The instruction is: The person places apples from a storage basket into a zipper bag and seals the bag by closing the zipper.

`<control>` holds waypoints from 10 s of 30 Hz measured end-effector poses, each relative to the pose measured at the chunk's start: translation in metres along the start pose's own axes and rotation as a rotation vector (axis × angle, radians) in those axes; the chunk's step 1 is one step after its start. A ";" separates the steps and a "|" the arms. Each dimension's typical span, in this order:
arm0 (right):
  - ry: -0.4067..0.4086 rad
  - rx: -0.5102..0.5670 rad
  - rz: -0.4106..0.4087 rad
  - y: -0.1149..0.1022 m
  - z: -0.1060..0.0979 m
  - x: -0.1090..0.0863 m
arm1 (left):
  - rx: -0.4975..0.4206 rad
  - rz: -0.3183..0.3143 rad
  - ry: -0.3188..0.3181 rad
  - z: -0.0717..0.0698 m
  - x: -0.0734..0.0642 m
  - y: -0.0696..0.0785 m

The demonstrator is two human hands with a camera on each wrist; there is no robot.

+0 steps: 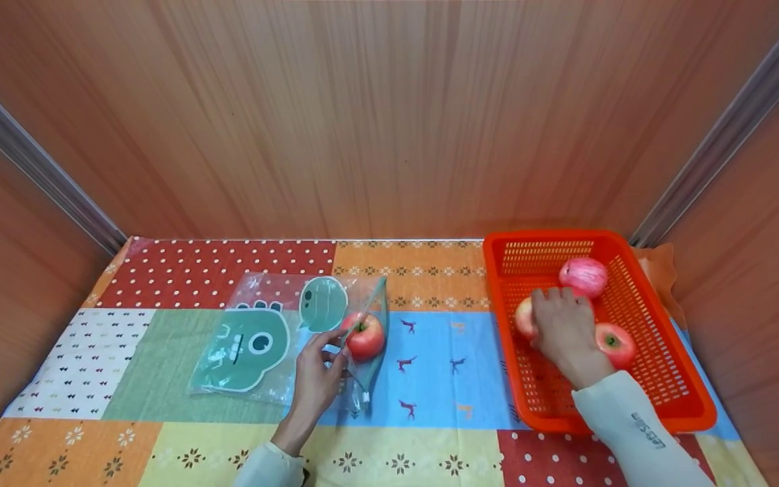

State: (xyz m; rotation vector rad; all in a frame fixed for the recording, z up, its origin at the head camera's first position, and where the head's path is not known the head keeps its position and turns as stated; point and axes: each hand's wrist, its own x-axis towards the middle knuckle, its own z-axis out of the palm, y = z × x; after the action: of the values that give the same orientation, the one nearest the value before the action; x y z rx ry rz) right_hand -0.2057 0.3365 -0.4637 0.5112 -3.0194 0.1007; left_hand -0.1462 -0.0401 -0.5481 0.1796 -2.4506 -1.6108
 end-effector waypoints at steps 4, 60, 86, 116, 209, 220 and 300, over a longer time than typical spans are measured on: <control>0.057 -0.007 -0.013 0.000 -0.014 -0.005 | -0.017 0.005 -0.003 -0.001 0.001 -0.002; 0.225 -0.132 -0.202 -0.128 -0.041 0.002 | -0.046 -0.048 -0.029 -0.002 0.004 -0.003; 0.240 -0.108 -0.251 -0.173 0.004 -0.002 | -0.069 -0.070 -0.034 -0.001 0.002 -0.004; 0.142 -0.020 -0.152 -0.188 0.046 0.011 | -0.087 -0.063 -0.037 -0.001 0.002 -0.003; 0.111 0.420 -0.028 -0.226 0.098 0.049 | -0.062 -0.013 -0.018 0.002 0.004 0.003; 0.130 0.464 -0.033 -0.228 0.102 0.053 | -0.084 0.031 0.010 0.002 0.005 0.001; 0.203 0.021 -0.002 -0.132 0.016 -0.020 | -0.125 0.000 -0.019 0.001 0.000 -0.003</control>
State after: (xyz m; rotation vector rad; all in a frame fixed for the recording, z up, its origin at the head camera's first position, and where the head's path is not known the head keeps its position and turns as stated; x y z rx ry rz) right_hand -0.1440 0.2179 -0.4745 0.4739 -2.8225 0.1736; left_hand -0.1470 -0.0403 -0.5512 0.1450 -2.3539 -1.7666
